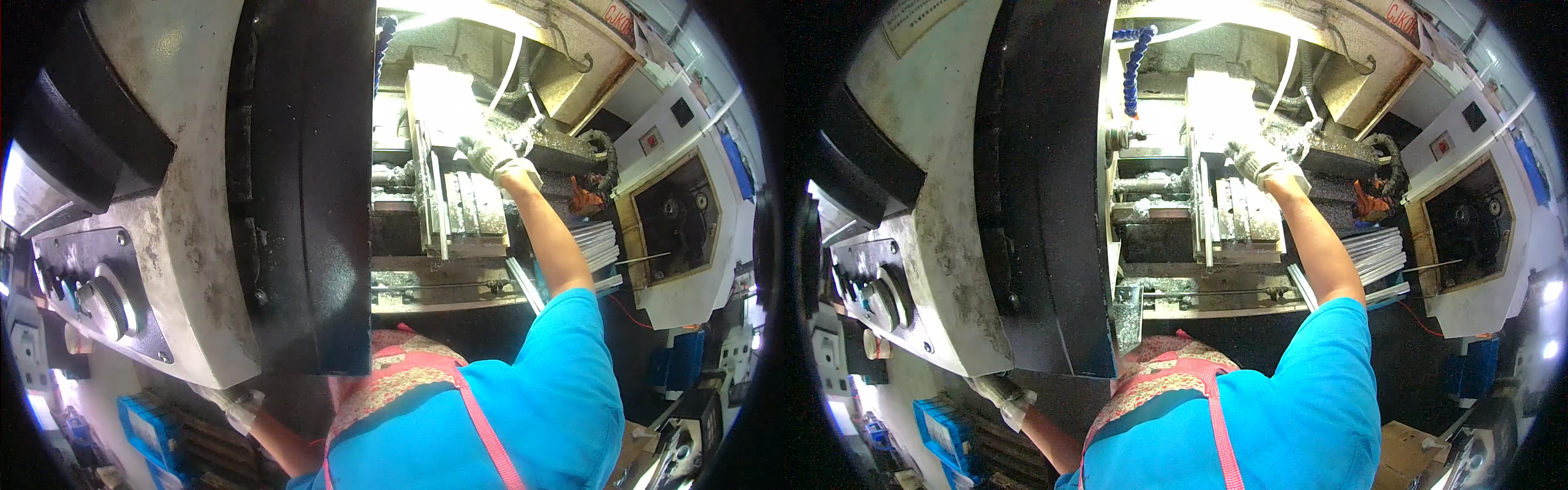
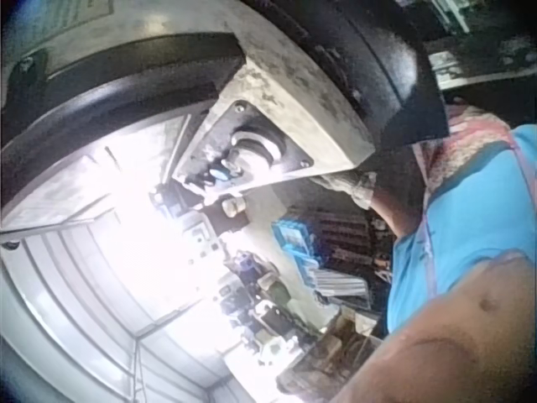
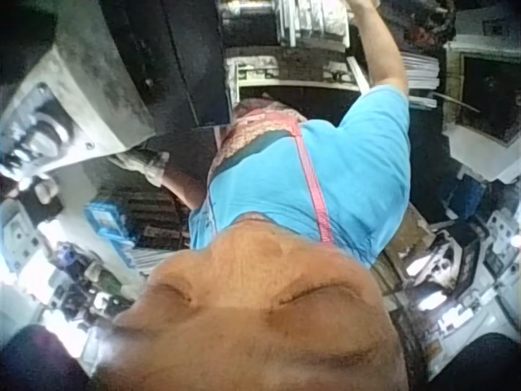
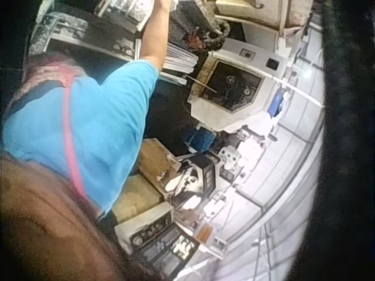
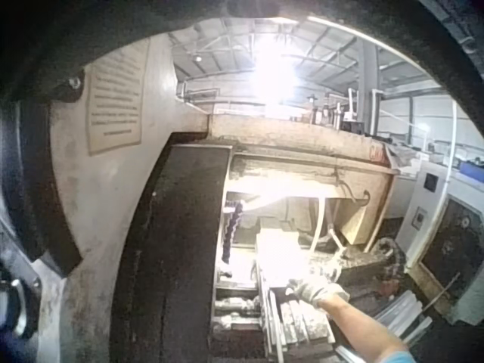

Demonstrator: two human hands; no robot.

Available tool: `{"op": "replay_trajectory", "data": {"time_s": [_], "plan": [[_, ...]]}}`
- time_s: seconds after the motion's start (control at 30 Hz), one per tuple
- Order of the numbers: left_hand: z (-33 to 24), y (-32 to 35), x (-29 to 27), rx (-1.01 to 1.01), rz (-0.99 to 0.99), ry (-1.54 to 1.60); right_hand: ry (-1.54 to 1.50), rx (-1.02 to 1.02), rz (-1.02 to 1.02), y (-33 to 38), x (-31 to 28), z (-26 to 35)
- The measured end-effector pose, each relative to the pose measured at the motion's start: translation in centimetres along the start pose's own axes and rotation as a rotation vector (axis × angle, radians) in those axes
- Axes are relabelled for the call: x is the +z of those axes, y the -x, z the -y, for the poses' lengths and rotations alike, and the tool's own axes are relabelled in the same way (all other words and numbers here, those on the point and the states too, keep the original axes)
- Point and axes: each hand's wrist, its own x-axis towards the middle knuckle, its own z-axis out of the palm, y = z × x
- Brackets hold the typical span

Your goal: The person operates a metal lathe in a workshop, using a wrench to tighten a component on the machine's chuck. They then close the machine's protective door and interact with the control panel.

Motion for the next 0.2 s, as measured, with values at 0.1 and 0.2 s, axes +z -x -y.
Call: {"op": "replay_trajectory", "data": {"time_s": [0.1,0.2], "plan": [[-0.4,-0.2,-0.3,0.022,0.006,-0.017,-0.104,-0.046,-0.058,-0.7,1.2,-1.1],[0.0,-1.9,-3.6,-0.057,0.036,-0.03,-0.283,-0.053,-0.142,-0.9,3.3,-3.9]]}}
